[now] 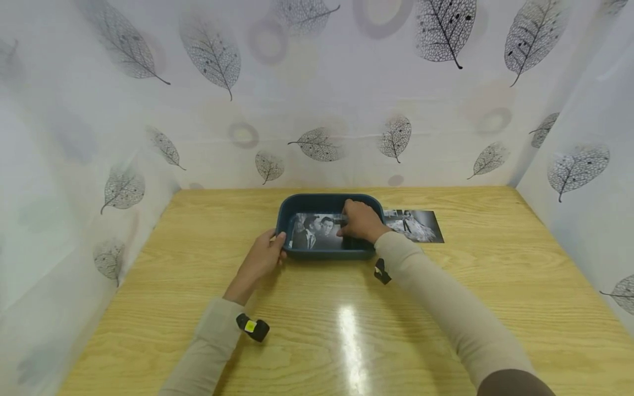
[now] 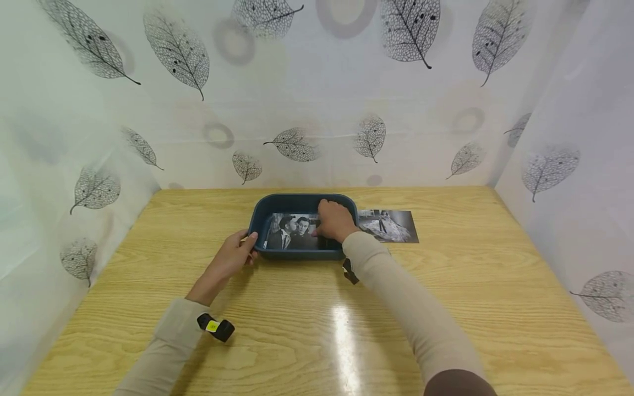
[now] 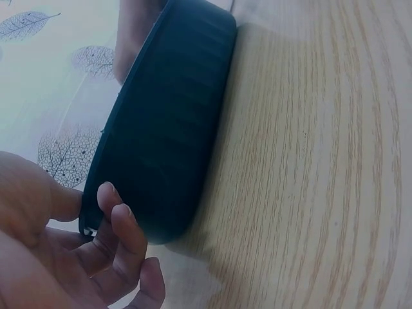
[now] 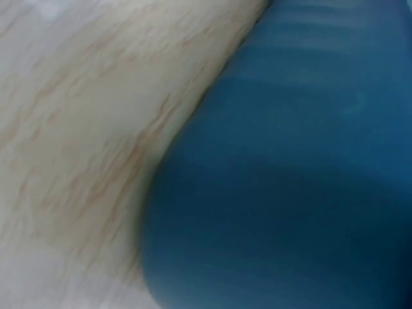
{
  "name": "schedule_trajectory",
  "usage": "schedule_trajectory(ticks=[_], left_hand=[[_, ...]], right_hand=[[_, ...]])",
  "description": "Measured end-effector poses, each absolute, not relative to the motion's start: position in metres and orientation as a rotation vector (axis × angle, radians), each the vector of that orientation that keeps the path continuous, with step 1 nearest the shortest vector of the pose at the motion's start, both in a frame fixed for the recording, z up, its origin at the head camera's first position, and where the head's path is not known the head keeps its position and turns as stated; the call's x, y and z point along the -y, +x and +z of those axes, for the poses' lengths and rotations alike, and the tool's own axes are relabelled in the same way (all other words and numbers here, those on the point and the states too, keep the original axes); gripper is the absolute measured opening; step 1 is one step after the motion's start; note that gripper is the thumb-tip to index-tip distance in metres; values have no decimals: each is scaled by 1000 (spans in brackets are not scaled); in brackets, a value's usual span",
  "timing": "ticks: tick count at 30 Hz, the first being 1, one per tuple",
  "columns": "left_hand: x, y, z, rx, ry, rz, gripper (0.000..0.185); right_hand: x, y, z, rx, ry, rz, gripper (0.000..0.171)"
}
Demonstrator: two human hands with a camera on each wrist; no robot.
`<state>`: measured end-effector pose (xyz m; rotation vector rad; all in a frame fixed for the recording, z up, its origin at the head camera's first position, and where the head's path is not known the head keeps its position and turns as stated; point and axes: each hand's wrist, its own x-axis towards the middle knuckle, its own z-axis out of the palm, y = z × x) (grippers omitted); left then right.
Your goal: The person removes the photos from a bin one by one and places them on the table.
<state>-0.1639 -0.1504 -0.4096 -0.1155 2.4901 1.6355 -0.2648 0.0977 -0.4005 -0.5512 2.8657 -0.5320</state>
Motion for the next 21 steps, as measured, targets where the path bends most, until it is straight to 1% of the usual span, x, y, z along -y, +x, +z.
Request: schedule_trajectory(ticks=[4, 6, 15, 21], left_hand=[[150, -164, -409, -2492, -114, 1635, 39], [150, -164, -410, -2491, -123, 1638, 38], [150, -163, -411, -2502, -122, 1639, 37], [150, -163, -410, -2494, -117, 1641, 38]], right_hand=[[-98, -265, -400, -2871, -555, -617, 38], [-98, -266, -399, -2861, -568, -675, 33], [-105, -266, -392, -2761, -634, -1033, 32], [-116, -266, -376, -2641, -544, -1270, 28]])
